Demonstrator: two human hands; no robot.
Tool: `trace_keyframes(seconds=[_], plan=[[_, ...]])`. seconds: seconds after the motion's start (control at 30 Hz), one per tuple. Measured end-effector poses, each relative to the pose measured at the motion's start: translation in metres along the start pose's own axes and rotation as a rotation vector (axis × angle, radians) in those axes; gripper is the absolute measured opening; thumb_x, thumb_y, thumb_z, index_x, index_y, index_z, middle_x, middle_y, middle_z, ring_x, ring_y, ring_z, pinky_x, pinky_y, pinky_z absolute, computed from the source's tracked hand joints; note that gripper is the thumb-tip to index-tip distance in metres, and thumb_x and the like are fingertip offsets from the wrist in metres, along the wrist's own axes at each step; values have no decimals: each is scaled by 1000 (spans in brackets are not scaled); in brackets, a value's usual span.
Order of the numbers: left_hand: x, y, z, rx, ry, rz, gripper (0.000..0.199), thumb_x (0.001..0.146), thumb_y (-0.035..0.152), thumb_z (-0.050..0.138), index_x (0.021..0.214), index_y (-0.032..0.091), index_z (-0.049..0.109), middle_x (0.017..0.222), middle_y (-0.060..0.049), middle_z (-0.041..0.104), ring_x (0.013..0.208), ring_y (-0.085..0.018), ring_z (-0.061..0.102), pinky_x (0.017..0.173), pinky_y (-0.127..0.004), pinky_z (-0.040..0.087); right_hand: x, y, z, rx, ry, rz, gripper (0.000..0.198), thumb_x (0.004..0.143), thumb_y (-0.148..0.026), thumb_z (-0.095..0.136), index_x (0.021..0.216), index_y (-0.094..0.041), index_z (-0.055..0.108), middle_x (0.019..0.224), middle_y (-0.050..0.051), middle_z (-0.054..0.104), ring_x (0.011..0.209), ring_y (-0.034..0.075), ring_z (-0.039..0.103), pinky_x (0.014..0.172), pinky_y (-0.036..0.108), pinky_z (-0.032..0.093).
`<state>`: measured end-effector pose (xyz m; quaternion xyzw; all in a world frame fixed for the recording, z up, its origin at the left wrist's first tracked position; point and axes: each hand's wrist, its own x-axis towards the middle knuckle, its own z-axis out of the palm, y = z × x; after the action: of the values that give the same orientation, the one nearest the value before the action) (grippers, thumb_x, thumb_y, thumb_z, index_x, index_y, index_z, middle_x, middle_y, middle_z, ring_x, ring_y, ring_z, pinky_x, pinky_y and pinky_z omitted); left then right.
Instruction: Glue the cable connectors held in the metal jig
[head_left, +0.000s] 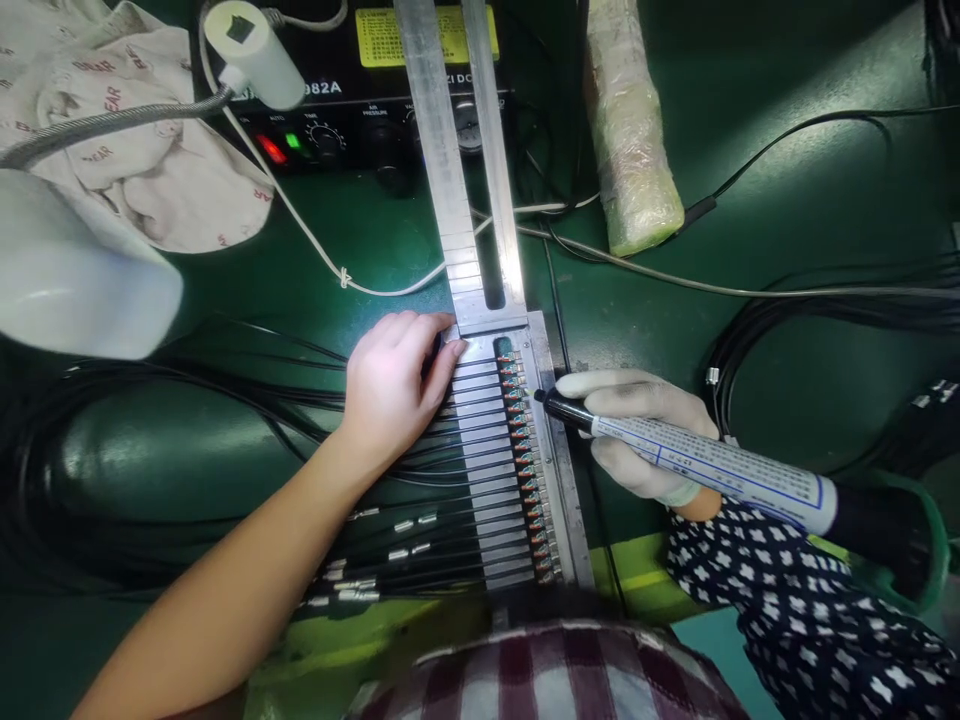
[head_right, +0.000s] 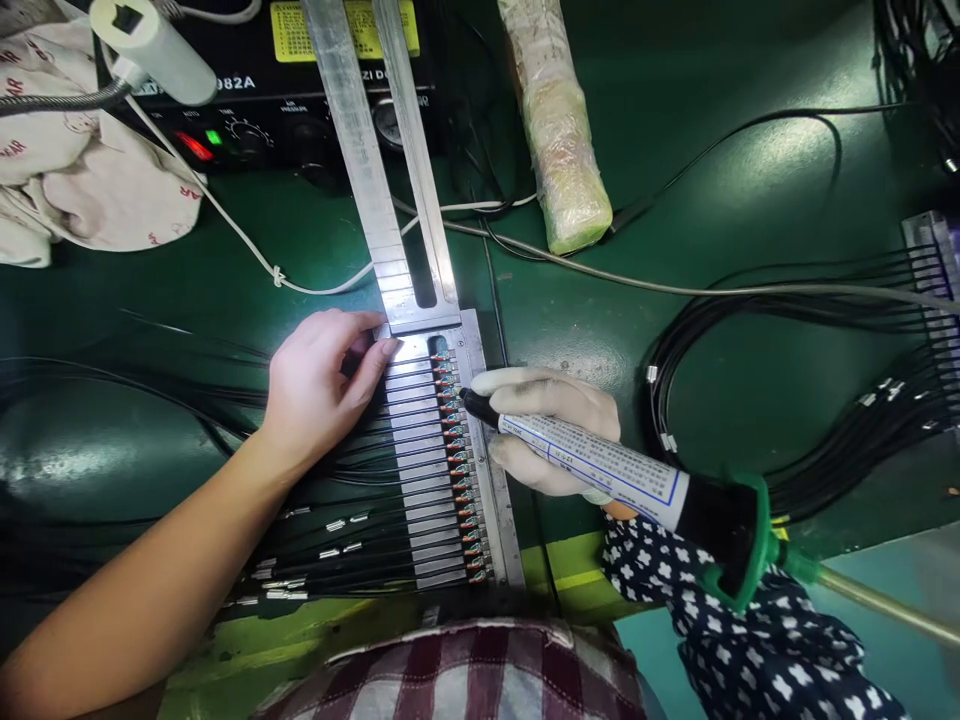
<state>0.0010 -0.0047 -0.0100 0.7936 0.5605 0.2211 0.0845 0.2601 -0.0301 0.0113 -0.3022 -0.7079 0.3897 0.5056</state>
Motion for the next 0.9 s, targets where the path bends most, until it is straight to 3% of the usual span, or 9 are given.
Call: trace_keyframes(seconds=[0.3, 0.73, 0.9], plan=[[1, 0, 1, -38, -7, -27, 23, 97, 36, 52, 105, 18, 63, 81, -5, 63, 81, -21, 60, 73, -33, 42, -15, -17, 0, -25, -41, 110, 43, 79, -8, 71, 118, -23, 68, 117, 10, 72, 97, 22, 74, 79, 32, 66], [1, 1, -1, -51, -35, -60, 22, 97, 37, 51, 105, 21, 63, 82, -4, 62, 81, -20, 59, 75, -33, 43, -14, -12, 2, -16, -1, 80, 45, 78, -9, 72, 120, -26, 68, 118, 8, 72, 95, 21, 74, 80, 33, 66], [1, 2, -2, -41, -40, -61, 24, 97, 38, 50, 106, 19, 63, 82, -5, 63, 81, -20, 58, 75, -33, 43, -15, -13, 0, -86, -31, 109, 36, 79, -14, 72, 113, -25, 69, 114, 8, 73, 96, 20, 74, 82, 31, 65]])
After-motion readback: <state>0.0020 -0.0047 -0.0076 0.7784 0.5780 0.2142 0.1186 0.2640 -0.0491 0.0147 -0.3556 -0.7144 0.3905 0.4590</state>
